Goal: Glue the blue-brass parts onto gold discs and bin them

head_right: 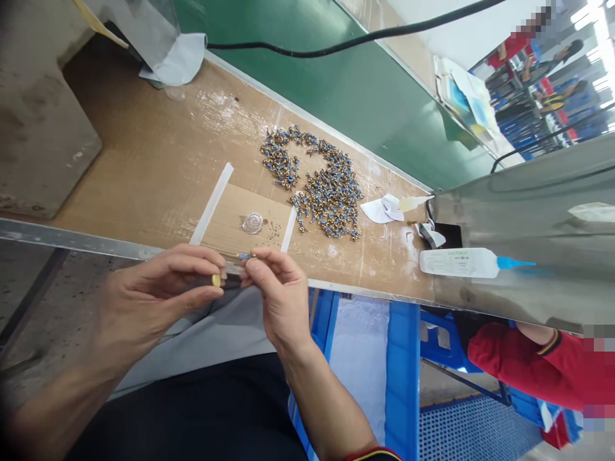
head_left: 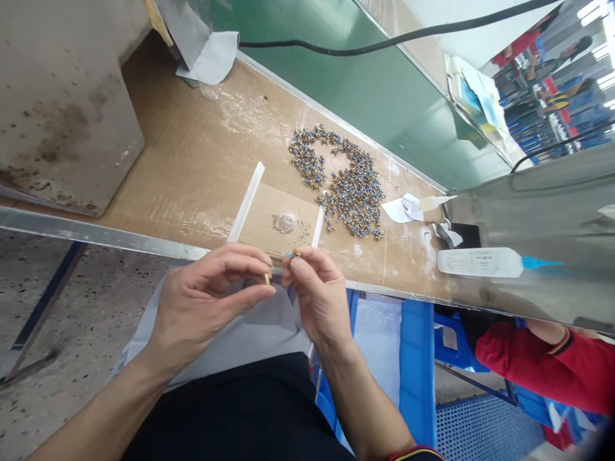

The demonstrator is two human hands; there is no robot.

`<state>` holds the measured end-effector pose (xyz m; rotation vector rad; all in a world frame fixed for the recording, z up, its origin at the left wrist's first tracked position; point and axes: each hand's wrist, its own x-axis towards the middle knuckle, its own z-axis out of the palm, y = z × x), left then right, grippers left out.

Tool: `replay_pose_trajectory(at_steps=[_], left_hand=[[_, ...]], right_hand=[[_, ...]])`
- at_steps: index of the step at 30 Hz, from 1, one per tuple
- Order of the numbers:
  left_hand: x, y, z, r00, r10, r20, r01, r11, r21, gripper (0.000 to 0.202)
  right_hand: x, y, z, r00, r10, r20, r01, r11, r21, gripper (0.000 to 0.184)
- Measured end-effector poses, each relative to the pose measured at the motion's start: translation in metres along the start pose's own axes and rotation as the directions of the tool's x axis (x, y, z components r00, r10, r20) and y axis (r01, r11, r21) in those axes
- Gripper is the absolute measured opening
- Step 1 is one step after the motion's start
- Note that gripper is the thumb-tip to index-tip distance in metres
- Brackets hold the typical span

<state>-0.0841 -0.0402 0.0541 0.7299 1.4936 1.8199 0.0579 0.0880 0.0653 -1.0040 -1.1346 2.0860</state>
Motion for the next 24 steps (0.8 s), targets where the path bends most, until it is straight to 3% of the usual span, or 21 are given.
replay_pose_trajectory(at_steps=[2, 5, 9, 12, 15, 19, 24], left_hand=[[0.001, -0.003, -0.001, 0.996, -0.087, -0.013, 0.085, 0.993, -0.078, 0.019], [0.004, -0.008, -0.001, 0.979, -0.187, -0.084, 0.176, 0.977, -0.117, 0.023], [0.008, -0.015, 0.000, 0.958, -0.173, -0.228, 0.152, 0.982, -0.108, 0.029], [0.009, -0.021, 0.000, 0.945, -0.157, -0.286, 0.130, 0.985, -0.111, 0.031], [0.010, -0.023, 0.000, 0.944, -0.166, -0.284, 0.136, 0.983, -0.123, 0.032], [0.010, -0.024, -0.001, 0.948, -0.167, -0.272, 0.136, 0.982, -0.128, 0.032], [0.009, -0.023, -0.002, 0.950, -0.181, -0.255, 0.150, 0.979, -0.135, 0.031]], right_hand=[[0.010, -0.010, -0.010, 0.976, -0.218, -0.025, 0.206, 0.951, -0.229, 0.017], [0.029, -0.028, -0.021, 0.880, -0.467, 0.084, 0.435, 0.721, -0.539, 0.011], [0.051, -0.043, -0.024, 0.728, -0.606, 0.322, 0.618, 0.376, -0.690, 0.016], [0.060, -0.047, -0.020, 0.648, -0.632, 0.426, 0.672, 0.210, -0.711, 0.019], [0.063, -0.046, -0.016, 0.603, -0.636, 0.482, 0.699, 0.130, -0.703, 0.019], [0.063, -0.045, -0.013, 0.587, -0.621, 0.520, 0.715, 0.097, -0.692, 0.021], [0.062, -0.044, -0.012, 0.643, -0.576, 0.504, 0.673, 0.110, -0.732, 0.022]])
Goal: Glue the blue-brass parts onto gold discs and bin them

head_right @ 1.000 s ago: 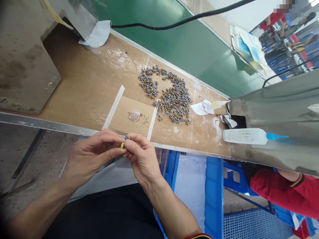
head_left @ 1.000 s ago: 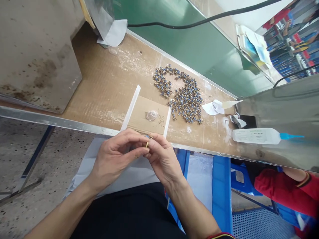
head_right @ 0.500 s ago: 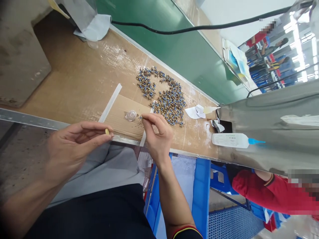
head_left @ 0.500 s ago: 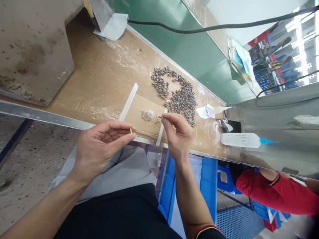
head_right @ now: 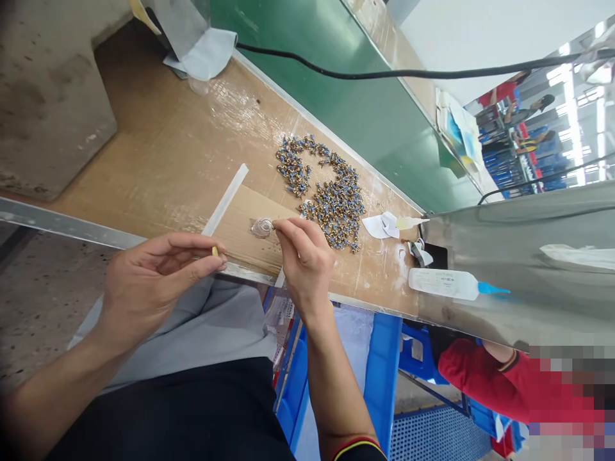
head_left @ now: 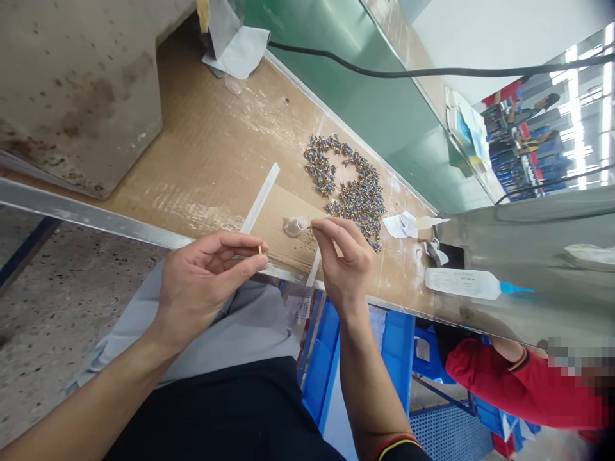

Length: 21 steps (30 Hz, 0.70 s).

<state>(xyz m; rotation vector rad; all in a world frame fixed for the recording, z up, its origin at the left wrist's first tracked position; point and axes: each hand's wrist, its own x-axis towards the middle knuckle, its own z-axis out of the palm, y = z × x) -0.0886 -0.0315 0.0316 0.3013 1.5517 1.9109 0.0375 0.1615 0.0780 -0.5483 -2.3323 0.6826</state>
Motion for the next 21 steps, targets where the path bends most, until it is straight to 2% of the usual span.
replay_pose_trajectory(at_steps=[10, 21], left_hand=[[-0.0014, 0.0012, -0.0002, 1.000, -0.016, 0.006, 0.016, 1.000, 0.001, 0.030], [-0.0020, 0.0015, -0.0002, 1.000, -0.026, 0.011, 0.026, 1.000, 0.000, 0.030]], right_hand=[[0.0043, 0.0034, -0.0004, 1.000, 0.018, -0.015, -0.018, 1.000, 0.006, 0.022], [0.0058, 0.0013, -0.0005, 0.999, 0.020, 0.032, -0.020, 1.000, 0.012, 0.023]])
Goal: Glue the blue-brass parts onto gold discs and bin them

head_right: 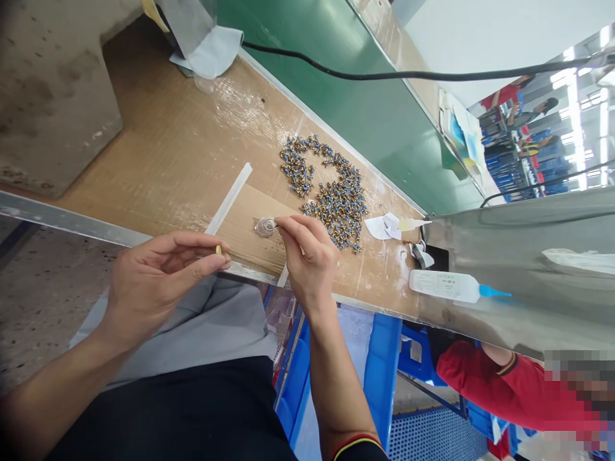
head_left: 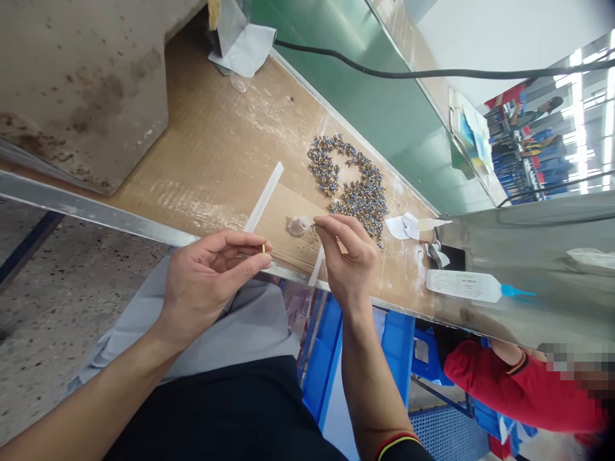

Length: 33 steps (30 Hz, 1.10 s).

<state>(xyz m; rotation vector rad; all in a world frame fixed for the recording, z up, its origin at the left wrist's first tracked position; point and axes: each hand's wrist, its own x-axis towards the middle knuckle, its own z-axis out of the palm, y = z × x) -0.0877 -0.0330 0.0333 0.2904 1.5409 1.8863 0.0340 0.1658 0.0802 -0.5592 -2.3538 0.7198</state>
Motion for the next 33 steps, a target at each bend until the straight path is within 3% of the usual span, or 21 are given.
replay_pose_trajectory(at_steps=[33], left_hand=[[0.000, 0.000, 0.002, 0.999, 0.033, -0.007, -0.033, 0.999, 0.007, 0.024]], right_hand=[[0.006, 0.001, 0.006, 0.999, -0.028, -0.041, 0.027, 0.999, -0.041, 0.022]])
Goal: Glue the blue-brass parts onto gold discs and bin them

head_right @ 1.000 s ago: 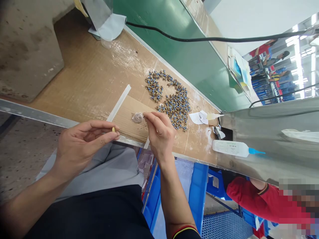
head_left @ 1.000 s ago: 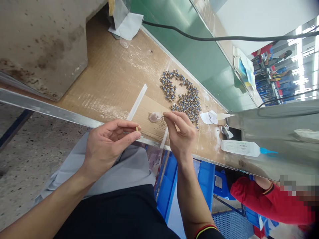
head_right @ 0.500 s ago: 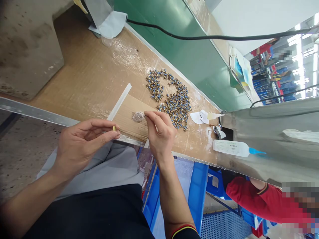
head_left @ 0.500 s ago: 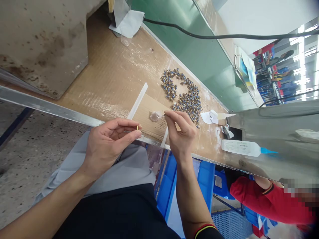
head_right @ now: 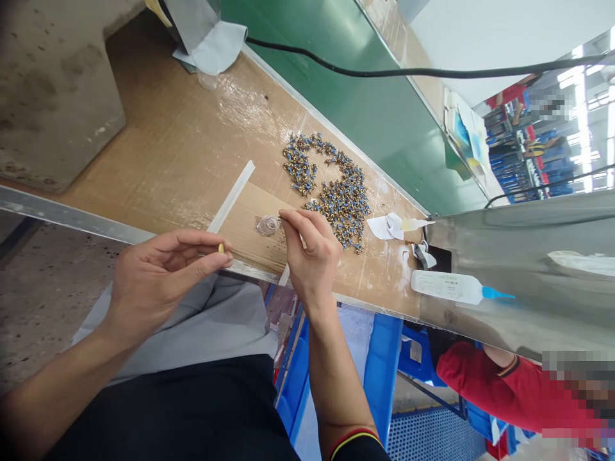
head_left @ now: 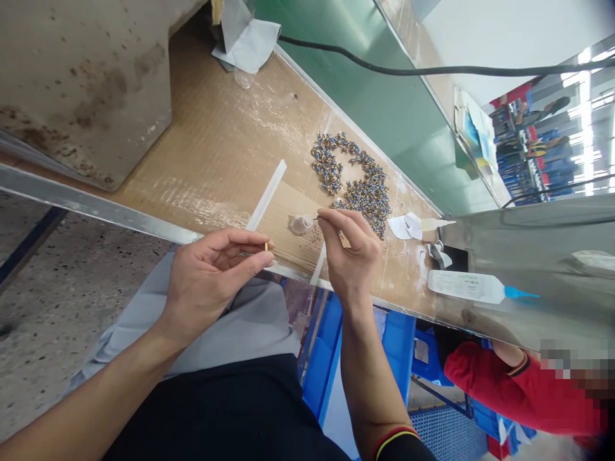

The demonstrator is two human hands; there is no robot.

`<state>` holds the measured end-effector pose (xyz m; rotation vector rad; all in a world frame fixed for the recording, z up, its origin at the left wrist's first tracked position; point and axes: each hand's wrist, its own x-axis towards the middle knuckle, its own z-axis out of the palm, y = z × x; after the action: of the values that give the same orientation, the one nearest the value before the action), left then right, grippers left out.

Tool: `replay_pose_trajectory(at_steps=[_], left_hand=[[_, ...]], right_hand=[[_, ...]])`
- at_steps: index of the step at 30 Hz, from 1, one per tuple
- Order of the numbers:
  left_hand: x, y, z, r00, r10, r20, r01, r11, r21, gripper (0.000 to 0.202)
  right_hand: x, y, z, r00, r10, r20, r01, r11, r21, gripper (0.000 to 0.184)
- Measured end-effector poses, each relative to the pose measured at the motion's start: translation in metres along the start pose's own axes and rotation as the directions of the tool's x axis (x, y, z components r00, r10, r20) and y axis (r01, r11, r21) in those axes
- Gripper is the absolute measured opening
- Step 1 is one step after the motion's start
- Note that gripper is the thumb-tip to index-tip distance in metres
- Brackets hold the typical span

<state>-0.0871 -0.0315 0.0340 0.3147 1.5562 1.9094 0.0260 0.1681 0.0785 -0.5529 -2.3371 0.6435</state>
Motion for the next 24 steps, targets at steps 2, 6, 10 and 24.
replay_pose_trajectory(at_steps=[2, 6, 10, 24], left_hand=[[0.000, 0.000, 0.000, 1.000, 0.002, 0.006, -0.002, 1.000, 0.001, 0.025], [0.001, 0.000, -0.001, 1.000, 0.004, 0.011, -0.004, 1.000, 0.011, 0.027], [0.001, 0.000, -0.001, 1.000, 0.001, 0.012, -0.001, 1.000, 0.013, 0.026], [0.001, -0.001, -0.001, 1.000, -0.006, 0.012, 0.006, 1.000, 0.017, 0.027]], right_hand=[[0.000, 0.000, -0.001, 1.000, 0.003, 0.006, -0.003, 1.000, 0.010, 0.021], [-0.004, -0.003, -0.006, 0.999, 0.021, 0.030, -0.021, 1.000, 0.002, 0.021], [-0.006, -0.008, -0.010, 0.999, 0.052, 0.002, -0.052, 0.998, 0.027, 0.021], [0.000, -0.004, -0.008, 0.996, -0.086, 0.033, 0.087, 0.996, -0.032, 0.020]])
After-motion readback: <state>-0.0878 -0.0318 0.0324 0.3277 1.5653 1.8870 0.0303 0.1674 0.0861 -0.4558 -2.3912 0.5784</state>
